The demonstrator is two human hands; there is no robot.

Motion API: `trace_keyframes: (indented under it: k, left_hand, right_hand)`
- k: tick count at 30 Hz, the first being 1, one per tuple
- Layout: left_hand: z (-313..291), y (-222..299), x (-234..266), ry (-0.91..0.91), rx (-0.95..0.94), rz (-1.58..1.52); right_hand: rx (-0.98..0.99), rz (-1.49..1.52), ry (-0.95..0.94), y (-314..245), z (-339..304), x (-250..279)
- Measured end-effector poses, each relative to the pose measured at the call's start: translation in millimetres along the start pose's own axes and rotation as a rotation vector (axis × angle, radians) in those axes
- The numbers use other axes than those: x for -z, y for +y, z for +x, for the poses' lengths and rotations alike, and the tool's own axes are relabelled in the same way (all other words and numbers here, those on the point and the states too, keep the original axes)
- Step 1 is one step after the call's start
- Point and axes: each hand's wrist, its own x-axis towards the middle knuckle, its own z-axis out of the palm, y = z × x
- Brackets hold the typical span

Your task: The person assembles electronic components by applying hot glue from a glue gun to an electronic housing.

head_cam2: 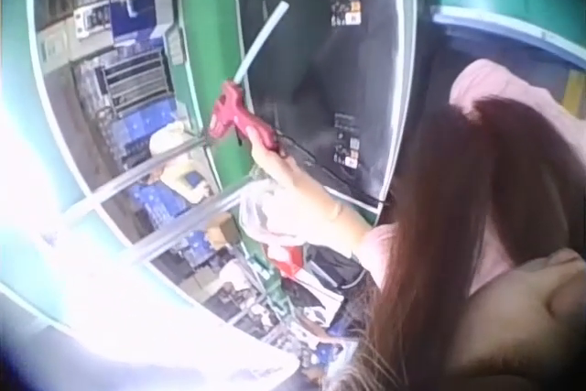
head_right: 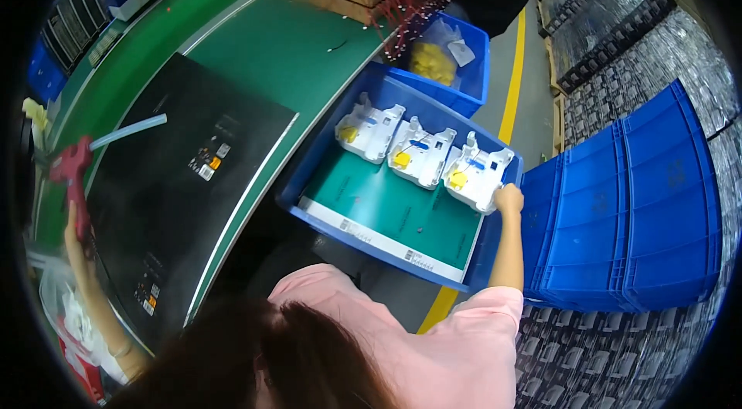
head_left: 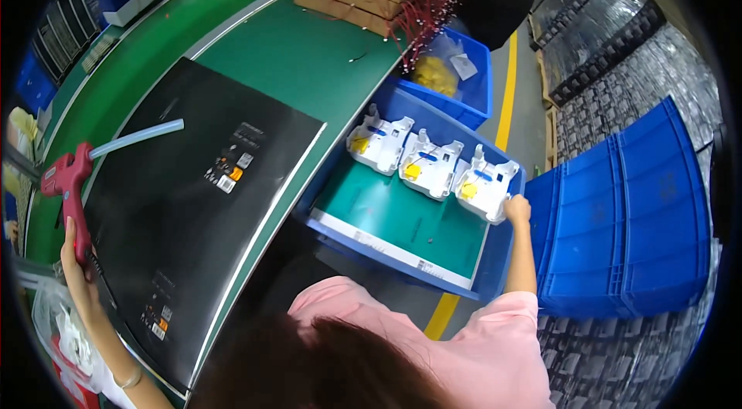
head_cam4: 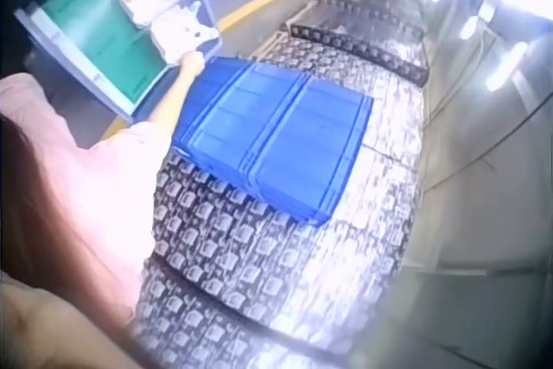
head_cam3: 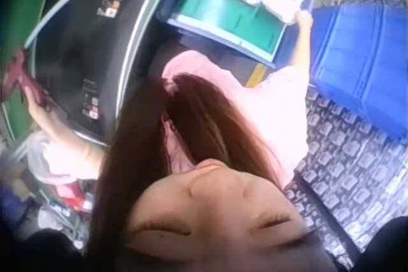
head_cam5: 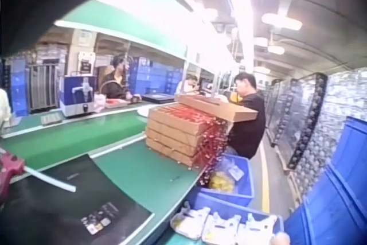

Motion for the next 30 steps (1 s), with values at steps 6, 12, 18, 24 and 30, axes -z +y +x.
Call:
trace_keyframes:
  k: [6,12,18,24,30]
  left_hand:
    - [-8,7,-45,-0.007,-0.053,0.014]
    - [-14,7,-60,0.066,-0.137,-0.064]
    - [-22,10,-48,-0.026,0.017,0.072]
    - [-26,1,-45,0.032,-0.034,0.118]
    - [-62,27,-74,-0.063,-0.050,0.145]
  right_hand:
    - [-0.108,0.003,-0.063,8,18,-49]
    - [-0.300,0.040,-0.090,11,23,-75]
    - [-0.220,-0.116,-0.201,6,22,-60]
    - [0.059,-0.199,-0.207,-71,-2,-13]
    - [1.167,0.764,-0.746,-229,-120,81]
